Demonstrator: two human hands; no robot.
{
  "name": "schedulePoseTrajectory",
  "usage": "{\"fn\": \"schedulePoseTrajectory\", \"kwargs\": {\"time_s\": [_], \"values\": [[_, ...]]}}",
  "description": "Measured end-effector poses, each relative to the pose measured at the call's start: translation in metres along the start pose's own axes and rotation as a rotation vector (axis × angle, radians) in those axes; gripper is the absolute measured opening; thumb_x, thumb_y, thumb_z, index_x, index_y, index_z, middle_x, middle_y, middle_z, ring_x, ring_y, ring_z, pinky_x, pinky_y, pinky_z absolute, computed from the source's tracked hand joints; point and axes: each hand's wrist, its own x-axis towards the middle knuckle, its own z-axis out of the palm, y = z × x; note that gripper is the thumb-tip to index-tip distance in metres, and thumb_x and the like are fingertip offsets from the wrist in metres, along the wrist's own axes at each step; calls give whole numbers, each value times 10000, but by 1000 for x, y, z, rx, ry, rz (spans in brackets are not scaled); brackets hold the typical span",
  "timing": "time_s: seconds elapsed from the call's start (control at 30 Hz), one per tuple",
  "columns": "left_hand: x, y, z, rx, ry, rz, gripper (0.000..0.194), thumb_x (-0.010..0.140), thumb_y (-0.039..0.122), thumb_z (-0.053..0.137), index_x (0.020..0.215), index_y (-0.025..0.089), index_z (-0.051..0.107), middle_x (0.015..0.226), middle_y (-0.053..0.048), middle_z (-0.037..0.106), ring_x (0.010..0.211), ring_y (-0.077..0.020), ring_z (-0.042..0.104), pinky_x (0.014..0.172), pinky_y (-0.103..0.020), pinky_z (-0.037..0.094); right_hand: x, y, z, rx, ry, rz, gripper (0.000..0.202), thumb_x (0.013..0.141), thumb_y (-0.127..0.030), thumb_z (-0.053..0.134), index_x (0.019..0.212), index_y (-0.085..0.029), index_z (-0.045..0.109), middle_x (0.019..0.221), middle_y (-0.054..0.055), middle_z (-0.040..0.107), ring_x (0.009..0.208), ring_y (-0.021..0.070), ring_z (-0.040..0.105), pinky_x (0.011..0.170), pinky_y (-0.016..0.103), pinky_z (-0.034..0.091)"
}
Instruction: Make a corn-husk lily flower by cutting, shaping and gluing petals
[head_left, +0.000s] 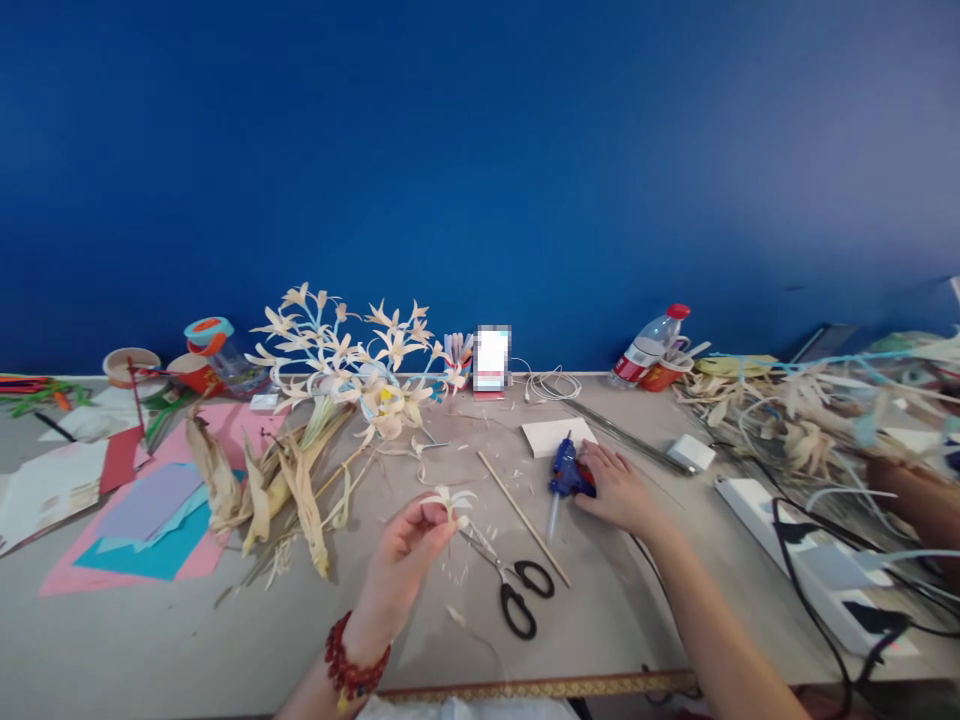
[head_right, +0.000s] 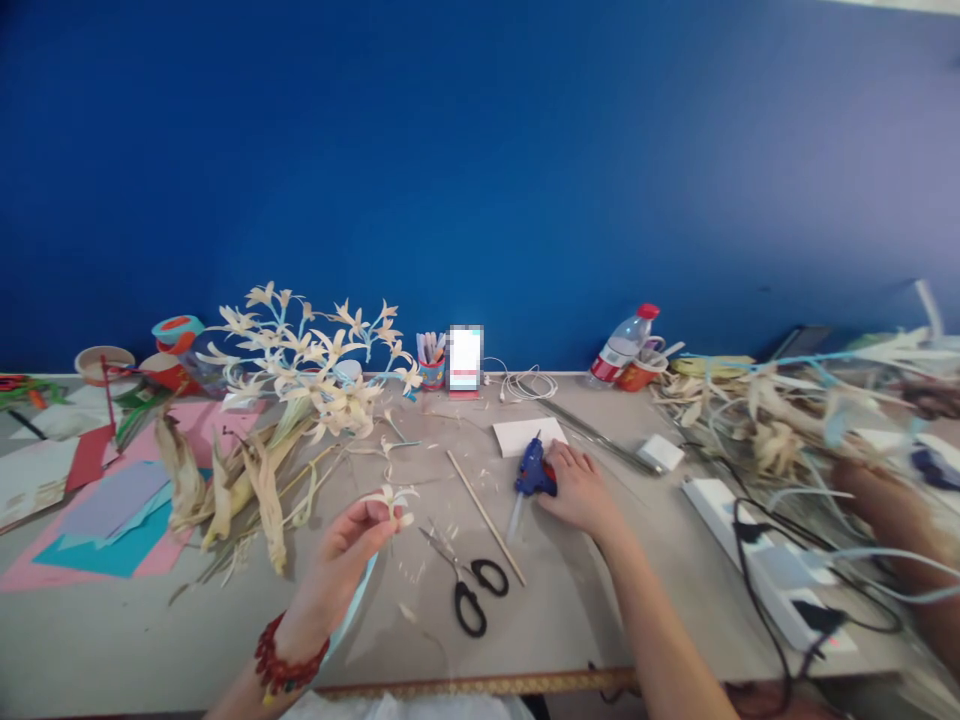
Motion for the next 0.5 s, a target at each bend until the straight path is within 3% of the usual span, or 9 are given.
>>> {"fn": "schedulePoseTrajectory", "kwargs": {"time_s": [0.2,0.3,0.43,0.5], "values": [[2,3,-1,-21,12,15,180,766,305,752,741,182,623,796,-15,595,843,-164,579,784,-270,459,-1,10,-9,101,-41,-64,355,698,-298,576,1018,-160,646,1360,209,572,1227,380,549,1069,570,317],[3,5,3,-11,11,-2,199,751,313,759,736,178,614,782,-19,589,824,-168,570,765,-272,456,-10,16,-19,196,-48,-87,380,743,-312,547,1082,-162,633,1249,178,647,1095,337,631,983,489,443],[6,4,10,32,-3,17,205,761,321,742,732,174,602,794,-15,570,788,-151,542,750,-257,440,-28,1,-37,790,-14,-53,358,781,-409,599,1078,-214,638,1064,121,703,917,299,666,796,410,529],[8,4,12,86,6,64,202,777,317,724,725,171,595,804,-12,555,779,-144,525,753,-251,433,-41,-18,-41,1095,-7,20,379,792,-482,609,1077,-233,640,834,87,695,679,248,642,611,361,514]]}}
